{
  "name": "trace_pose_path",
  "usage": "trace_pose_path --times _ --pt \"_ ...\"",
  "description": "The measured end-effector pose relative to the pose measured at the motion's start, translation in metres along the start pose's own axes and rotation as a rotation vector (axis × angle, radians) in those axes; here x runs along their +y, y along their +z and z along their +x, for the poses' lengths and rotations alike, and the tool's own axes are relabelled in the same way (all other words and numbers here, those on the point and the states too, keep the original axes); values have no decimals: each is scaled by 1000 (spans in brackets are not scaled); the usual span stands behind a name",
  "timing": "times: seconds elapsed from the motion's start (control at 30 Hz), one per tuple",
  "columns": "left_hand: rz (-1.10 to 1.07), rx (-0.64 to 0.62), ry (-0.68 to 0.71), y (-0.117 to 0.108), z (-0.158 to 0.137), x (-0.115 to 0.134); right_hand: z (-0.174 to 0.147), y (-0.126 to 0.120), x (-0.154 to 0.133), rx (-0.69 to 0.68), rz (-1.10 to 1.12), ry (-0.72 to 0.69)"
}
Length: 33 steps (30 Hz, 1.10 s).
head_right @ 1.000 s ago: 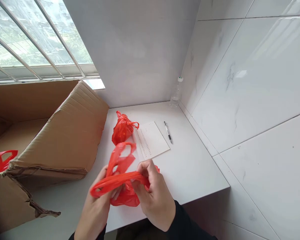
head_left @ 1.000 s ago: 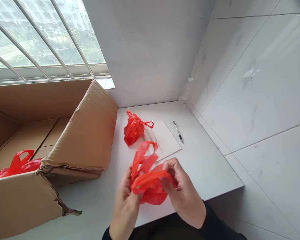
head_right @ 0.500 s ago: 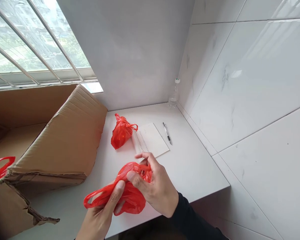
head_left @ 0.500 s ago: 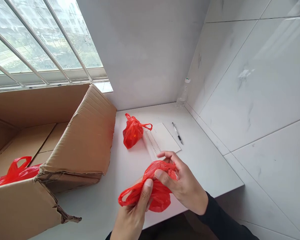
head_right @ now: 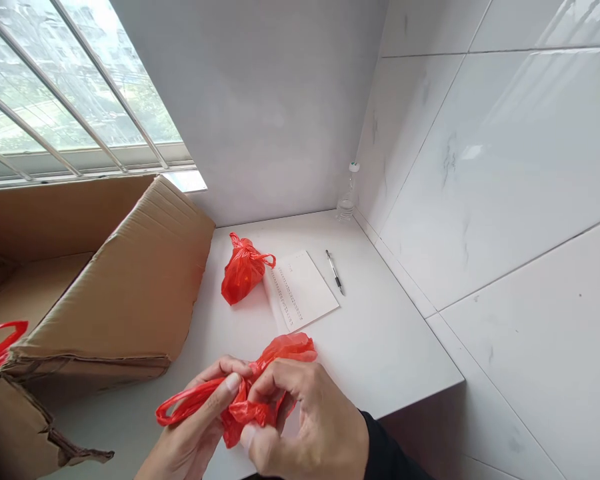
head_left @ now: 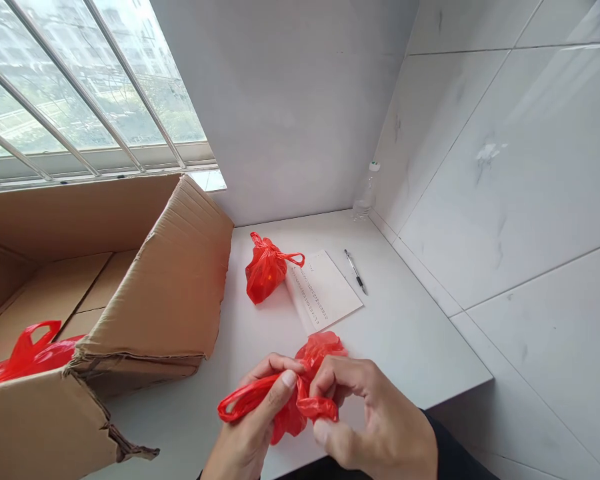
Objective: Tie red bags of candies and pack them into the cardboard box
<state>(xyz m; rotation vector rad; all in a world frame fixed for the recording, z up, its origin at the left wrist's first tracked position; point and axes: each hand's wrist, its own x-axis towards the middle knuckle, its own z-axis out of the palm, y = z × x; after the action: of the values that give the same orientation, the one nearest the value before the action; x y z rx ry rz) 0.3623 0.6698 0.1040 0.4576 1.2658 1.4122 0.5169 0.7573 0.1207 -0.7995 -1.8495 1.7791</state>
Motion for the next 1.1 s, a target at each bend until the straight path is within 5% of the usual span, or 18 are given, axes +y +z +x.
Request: trace_pose_path --times 0.13,0.23,0.43,0.53,0.7,0.83,1.1 --pt "133 -135 73 -12 2 -6 6 -4 9 70 -143 -172" --pt "208 -216 158 -17 3 -13 17 -6 19 -8 -214 -186" --pt "715 74 598 -12 7 -26 24 -3 37 -93 -138 17" --pt "803 142 755 -11 10 -33 25 -4 46 -207 -61 63" --pt "800 177 797 -14 14 -38 29 -9 55 -319 -7 61" --pt "775 101 731 -13 15 -37 30 -14 49 -147 -109 40" --pt "674 51 504 -8 10 -34 29 -9 41 25 64 -35"
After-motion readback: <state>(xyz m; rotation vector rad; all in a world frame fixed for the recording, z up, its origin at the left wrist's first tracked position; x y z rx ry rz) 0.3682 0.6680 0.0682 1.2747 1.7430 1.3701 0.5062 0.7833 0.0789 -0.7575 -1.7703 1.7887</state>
